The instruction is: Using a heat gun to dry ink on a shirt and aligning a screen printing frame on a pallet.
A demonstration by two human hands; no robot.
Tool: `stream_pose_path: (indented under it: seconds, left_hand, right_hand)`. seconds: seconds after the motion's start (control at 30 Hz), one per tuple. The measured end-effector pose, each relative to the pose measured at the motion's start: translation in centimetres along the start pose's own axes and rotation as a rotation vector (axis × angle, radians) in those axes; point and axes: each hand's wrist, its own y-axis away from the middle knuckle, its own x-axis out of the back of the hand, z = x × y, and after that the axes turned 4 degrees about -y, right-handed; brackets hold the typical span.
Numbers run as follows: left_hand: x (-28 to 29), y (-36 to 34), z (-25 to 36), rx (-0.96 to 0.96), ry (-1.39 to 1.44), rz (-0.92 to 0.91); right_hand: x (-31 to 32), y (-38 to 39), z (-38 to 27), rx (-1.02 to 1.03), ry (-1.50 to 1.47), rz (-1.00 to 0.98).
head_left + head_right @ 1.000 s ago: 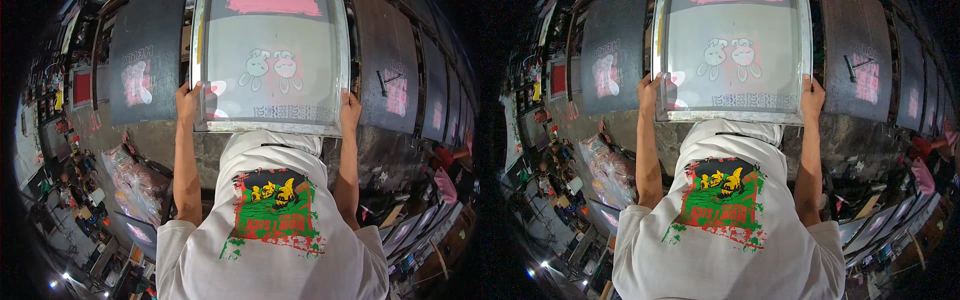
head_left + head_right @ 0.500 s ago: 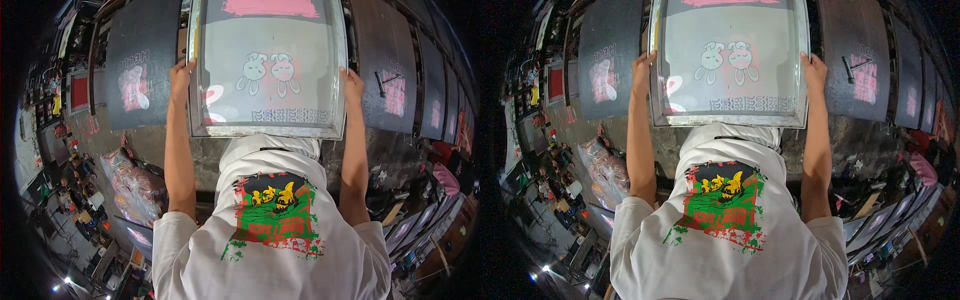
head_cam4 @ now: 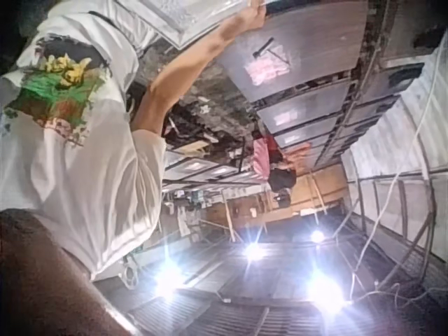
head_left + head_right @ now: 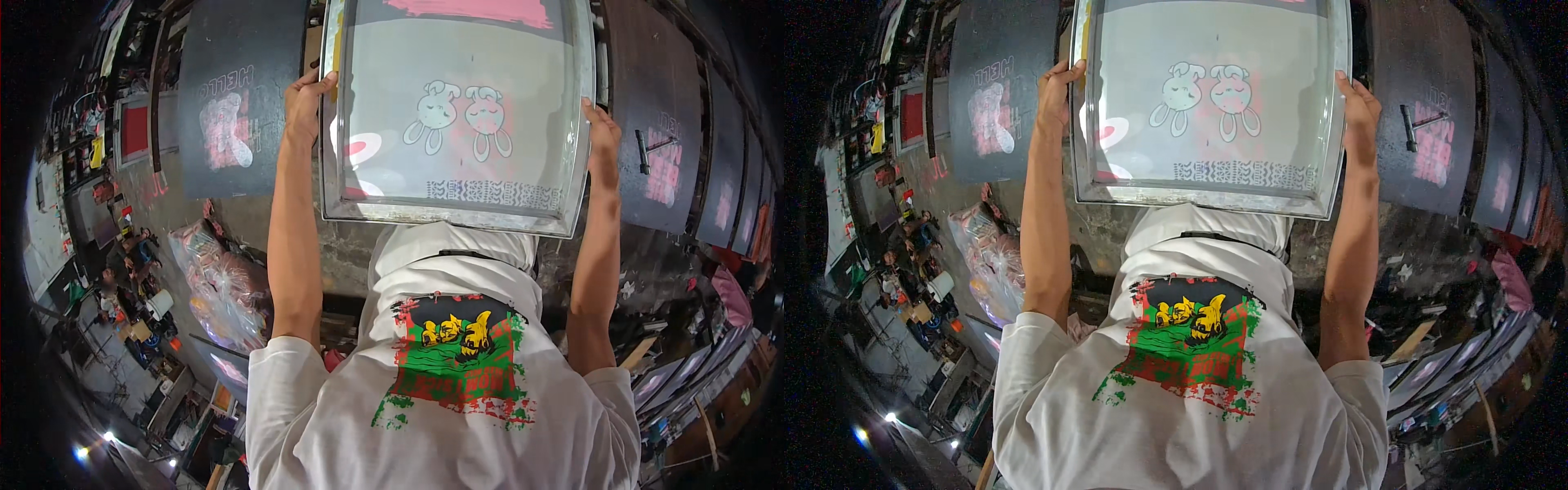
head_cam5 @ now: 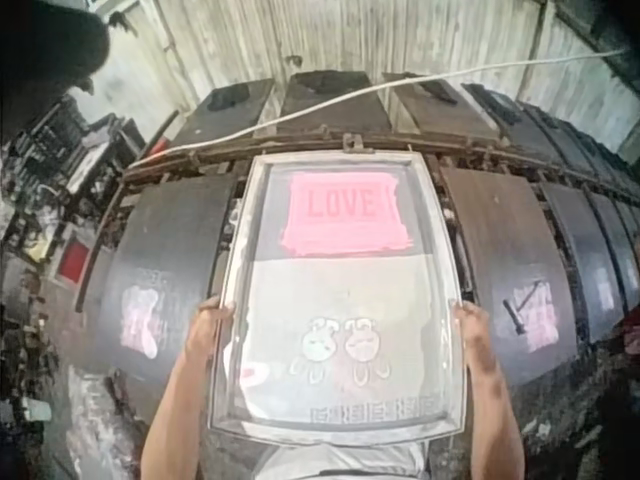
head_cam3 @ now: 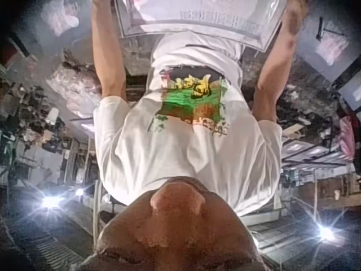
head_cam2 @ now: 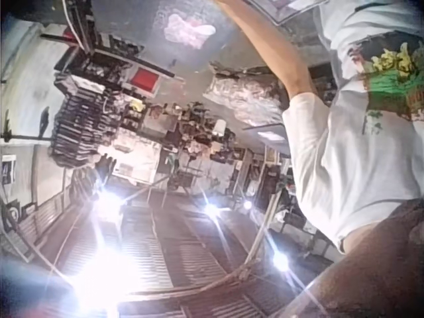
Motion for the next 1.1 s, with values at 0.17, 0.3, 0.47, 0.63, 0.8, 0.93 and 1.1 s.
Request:
stream_pose_path:
  seconds: [0.17, 0.3, 0.47, 0.63, 0.8, 0.93, 1.1]
  left_hand:
    - [0.3, -0.4, -0.3, -0.016, -0.035, 0.004]
    - [0.3, -0.3, -0.3, -0.004, -0.026, 0.005]
    - [0.0, -0.1, -0.1, -0.019, -0.049, 0.052]
    - [-0.1, 0.1, 0.2, -0.021, -0.043, 0.062]
    - [-0.4, 0.4, 0.4, -0.017, -0.055, 0.082]
    - [-0.6, 0.7, 0.5, -0.027, -0.055, 0.079]
    - [-1.0, 1.0, 0.6, -0.013, -0.061, 0.098]
  right_hand:
    - [0.1, 0.3, 0.0, 0.047, -0.076, -0.097]
    - [0.4, 0.1, 0.3, 0.058, -0.083, -0.107]
    - [0.5, 0.5, 0.0, 0.046, -0.103, -0.164]
    - [0.5, 0.4, 0.0, 0.035, -0.098, -0.161]
    - [0.4, 0.7, -0.2, 0.046, -0.074, -0.164]
    - [0.5, 0.7, -0.3, 0.063, -0.07, -0.214]
    - [0.3, 0.8, -0.5, 0.076, -0.069, -0.164]
